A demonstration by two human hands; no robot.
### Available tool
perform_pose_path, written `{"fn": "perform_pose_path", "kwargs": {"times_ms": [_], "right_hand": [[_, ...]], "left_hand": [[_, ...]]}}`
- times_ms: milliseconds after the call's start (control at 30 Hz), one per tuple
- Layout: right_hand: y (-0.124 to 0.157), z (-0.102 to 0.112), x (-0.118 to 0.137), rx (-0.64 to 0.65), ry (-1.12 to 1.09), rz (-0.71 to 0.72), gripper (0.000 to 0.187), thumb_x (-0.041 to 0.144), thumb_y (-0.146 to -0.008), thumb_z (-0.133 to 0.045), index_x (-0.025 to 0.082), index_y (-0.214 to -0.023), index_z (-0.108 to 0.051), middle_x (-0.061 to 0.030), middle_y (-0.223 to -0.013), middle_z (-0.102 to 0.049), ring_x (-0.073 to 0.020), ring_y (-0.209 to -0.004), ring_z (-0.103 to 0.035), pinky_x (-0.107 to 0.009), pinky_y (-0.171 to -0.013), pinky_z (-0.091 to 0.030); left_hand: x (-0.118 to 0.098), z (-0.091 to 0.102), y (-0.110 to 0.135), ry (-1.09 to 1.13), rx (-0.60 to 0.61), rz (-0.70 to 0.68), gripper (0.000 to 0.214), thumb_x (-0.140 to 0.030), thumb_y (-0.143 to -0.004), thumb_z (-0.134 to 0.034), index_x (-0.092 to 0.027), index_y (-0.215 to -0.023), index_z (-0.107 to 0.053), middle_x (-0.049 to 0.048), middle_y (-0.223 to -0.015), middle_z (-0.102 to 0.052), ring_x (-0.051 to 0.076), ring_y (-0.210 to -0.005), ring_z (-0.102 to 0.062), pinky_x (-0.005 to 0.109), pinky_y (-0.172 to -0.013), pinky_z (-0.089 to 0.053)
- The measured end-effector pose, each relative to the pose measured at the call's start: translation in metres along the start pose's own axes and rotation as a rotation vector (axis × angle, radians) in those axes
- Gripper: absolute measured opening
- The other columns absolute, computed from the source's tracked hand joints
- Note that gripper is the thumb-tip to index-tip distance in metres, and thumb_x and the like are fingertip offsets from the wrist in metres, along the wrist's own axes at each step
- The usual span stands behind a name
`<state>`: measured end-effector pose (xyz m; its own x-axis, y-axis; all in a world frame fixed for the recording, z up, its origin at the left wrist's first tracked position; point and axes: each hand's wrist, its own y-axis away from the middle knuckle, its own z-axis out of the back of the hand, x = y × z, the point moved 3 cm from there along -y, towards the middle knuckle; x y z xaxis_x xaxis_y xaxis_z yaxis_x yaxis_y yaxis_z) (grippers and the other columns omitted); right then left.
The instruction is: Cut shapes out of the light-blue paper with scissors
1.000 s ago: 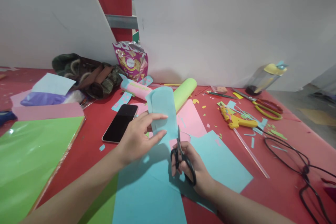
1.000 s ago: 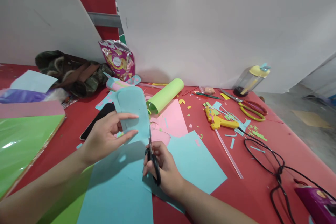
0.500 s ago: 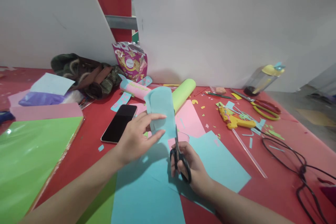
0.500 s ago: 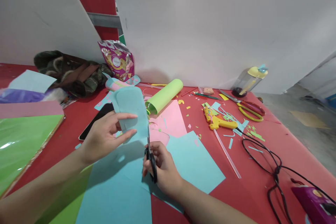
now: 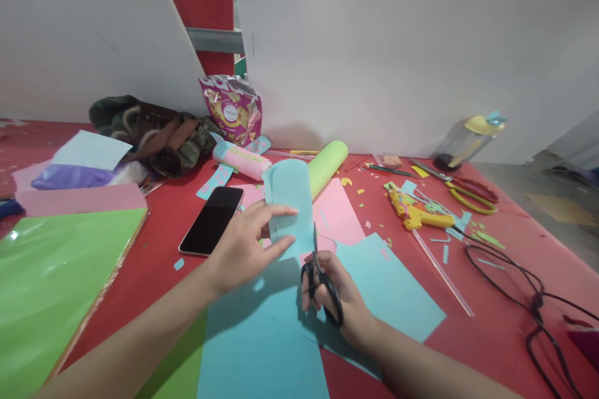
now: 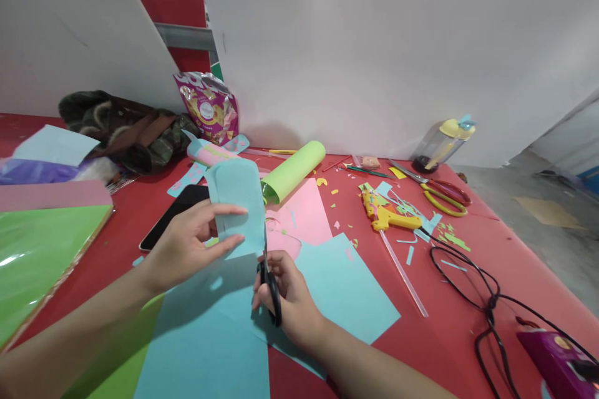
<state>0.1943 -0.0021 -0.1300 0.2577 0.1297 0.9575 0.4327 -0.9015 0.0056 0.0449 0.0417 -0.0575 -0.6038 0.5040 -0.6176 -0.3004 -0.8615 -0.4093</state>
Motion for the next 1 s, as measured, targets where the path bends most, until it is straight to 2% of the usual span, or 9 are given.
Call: {"fn": "perform_pose_path", "kwargs": {"times_ms": [300,600,1000], "right_hand": [[-0.0007,-0.0011,0.0013,0.011,0.005,0.02,0.043,0.056,-0.072,-0.053,0.021,-0.094,-0.04,0.0039,-0.066,-0.049,-0.0067,-0.05,-0.044,-0.022,-0.051,-0.034],[-0.0004,0.0004,-0.0022,-0.036,-0.016,-0.023,0.045,0.056,-0.069,-0.056,0.021,-0.093,-0.04,0.0046,-0.066,-0.047,-0.0068,-0.05,-0.048,-0.022,-0.049,-0.035],[-0.0002,0.0004,-0.0046,-0.054,0.01,-0.046,0.044,0.056,-0.069,-0.055,0.022,-0.092,-0.039,0.006,-0.065,-0.045,-0.0063,-0.046,-0.047,-0.022,-0.046,-0.036]], "left_hand": [[-0.0021,-0.0009,0.0013,0.019,0.015,0.022,0.023,-0.018,-0.072,-0.058,-0.016,-0.095,-0.057,0.0018,-0.079,-0.059,0.011,-0.066,-0.055,0.016,-0.045,-0.042],[0.0002,-0.0028,0.001,0.016,0.004,0.054,0.025,-0.02,-0.072,-0.058,-0.017,-0.097,-0.056,0.0002,-0.076,-0.057,0.008,-0.054,-0.049,0.018,-0.047,-0.043],[0.0013,-0.0001,0.0016,-0.034,0.018,0.05,0.027,-0.021,-0.073,-0.057,-0.018,-0.1,-0.055,0.0007,-0.08,-0.06,0.009,-0.054,-0.049,0.02,-0.05,-0.043]]}}
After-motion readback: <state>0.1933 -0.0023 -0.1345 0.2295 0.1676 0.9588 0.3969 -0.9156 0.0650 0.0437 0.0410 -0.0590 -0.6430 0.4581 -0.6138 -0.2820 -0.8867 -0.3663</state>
